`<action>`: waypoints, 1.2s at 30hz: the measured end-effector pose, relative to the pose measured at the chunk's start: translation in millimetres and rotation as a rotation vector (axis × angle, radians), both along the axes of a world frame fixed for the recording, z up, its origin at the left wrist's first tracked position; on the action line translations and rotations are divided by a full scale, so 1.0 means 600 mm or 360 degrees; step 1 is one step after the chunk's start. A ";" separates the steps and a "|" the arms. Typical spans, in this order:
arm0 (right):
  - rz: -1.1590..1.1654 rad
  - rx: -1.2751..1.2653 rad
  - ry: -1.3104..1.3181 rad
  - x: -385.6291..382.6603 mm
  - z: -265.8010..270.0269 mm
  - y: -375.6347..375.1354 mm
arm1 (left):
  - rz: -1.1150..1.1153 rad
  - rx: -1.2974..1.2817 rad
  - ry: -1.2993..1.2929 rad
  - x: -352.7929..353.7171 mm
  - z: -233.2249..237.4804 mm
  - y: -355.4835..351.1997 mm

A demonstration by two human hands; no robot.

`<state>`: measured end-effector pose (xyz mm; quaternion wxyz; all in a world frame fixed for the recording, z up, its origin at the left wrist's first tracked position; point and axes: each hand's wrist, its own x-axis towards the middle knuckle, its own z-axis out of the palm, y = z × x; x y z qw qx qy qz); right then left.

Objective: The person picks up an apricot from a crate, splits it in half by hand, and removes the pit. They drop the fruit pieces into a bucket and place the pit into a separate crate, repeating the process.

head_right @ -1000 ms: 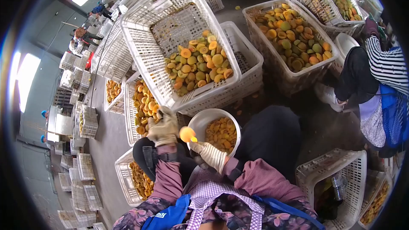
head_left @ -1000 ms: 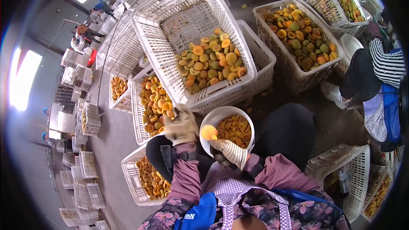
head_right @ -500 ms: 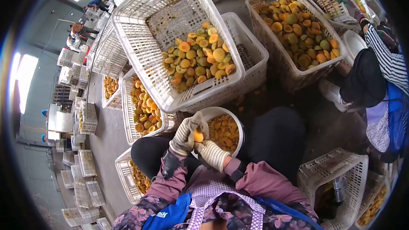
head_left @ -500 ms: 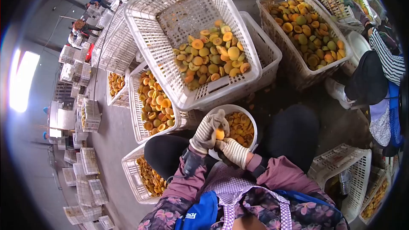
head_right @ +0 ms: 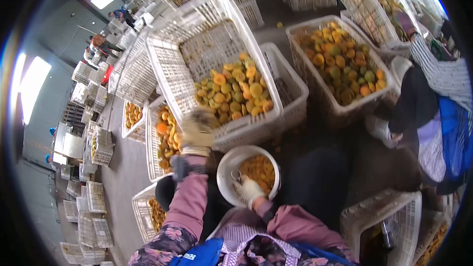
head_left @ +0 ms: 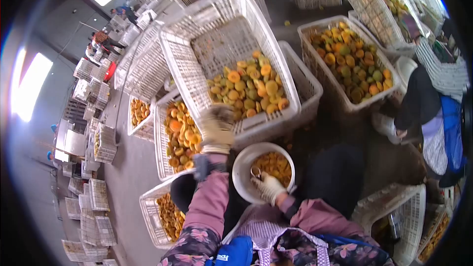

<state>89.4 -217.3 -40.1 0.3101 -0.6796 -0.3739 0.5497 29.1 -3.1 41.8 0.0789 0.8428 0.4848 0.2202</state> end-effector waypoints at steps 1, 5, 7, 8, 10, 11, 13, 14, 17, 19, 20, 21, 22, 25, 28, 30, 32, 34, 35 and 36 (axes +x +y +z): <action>-0.0067 0.0226 0.0182 -0.002 0.010 -0.003 | -0.0819 -0.0632 -0.1105 0.052 -0.016 0.037; -0.0843 -0.0026 0.1208 0.004 0.005 0.021 | -0.0804 -0.1026 0.0831 0.190 -0.154 0.156; -0.0843 -0.0107 0.1264 0.012 0.045 0.028 | -0.0399 -0.0731 0.0736 0.201 -0.168 0.133; -0.0828 -0.0087 0.1253 0.013 0.046 0.028 | -0.0373 -0.0868 0.0863 0.209 -0.155 0.136; -0.0744 -0.0040 0.1017 0.013 0.047 0.024 | -0.0278 -0.0874 0.0970 0.209 -0.148 0.136; -0.0736 -0.0028 0.1010 0.016 0.052 0.025 | -0.0246 -0.0840 0.1012 0.204 -0.152 0.136; -0.0737 -0.0076 0.1070 0.018 0.065 0.020 | -0.0190 -0.0945 0.1205 0.192 -0.164 0.144; -0.0735 -0.0066 0.1094 0.020 0.072 0.016 | -0.0160 -0.0987 0.1226 0.169 -0.172 0.152; -0.0762 0.0016 0.1158 0.023 0.068 0.009 | 0.0014 -0.0851 0.1115 0.091 -0.217 0.187; -0.0975 0.0438 0.1000 0.008 0.007 0.017 | -0.0245 -0.0793 0.0914 0.053 -0.143 0.144; -0.0917 0.0478 0.0754 0.013 -0.008 0.016 | -0.0209 -0.1291 -0.0129 0.035 -0.115 0.112; -0.0977 0.0358 0.1136 0.022 0.027 0.014 | -0.0100 -0.1694 -0.1215 0.023 -0.089 0.064; -0.1066 0.0481 0.1224 0.016 0.019 0.018 | -0.0171 -0.1539 -0.1496 0.028 -0.044 -0.017; -0.0520 0.0542 0.0178 0.029 0.060 0.016 | -0.0286 -0.2038 -0.2141 0.019 0.002 -0.173; -0.0498 0.0716 -0.0133 0.013 0.035 0.014 | -0.0228 -0.2063 -0.2051 0.001 -0.050 -0.207; -0.0345 0.0606 -0.0308 0.012 0.046 0.006 | -0.0093 -0.2046 -0.2063 -0.007 -0.047 -0.218; -0.0357 0.0615 -0.0279 0.006 0.040 0.002 | 0.0079 -0.1883 -0.2015 -0.012 -0.056 -0.220; -0.0319 0.0597 -0.0265 0.011 0.043 0.000 | 0.0083 -0.1795 -0.2081 -0.007 -0.057 -0.226; -0.0328 0.0594 -0.0261 0.012 0.047 -0.002 | 0.0085 -0.1709 -0.2142 -0.003 -0.054 -0.229; -0.0314 0.0594 -0.0272 0.013 0.052 -0.005 | 0.0140 -0.1699 -0.2138 -0.001 -0.051 -0.234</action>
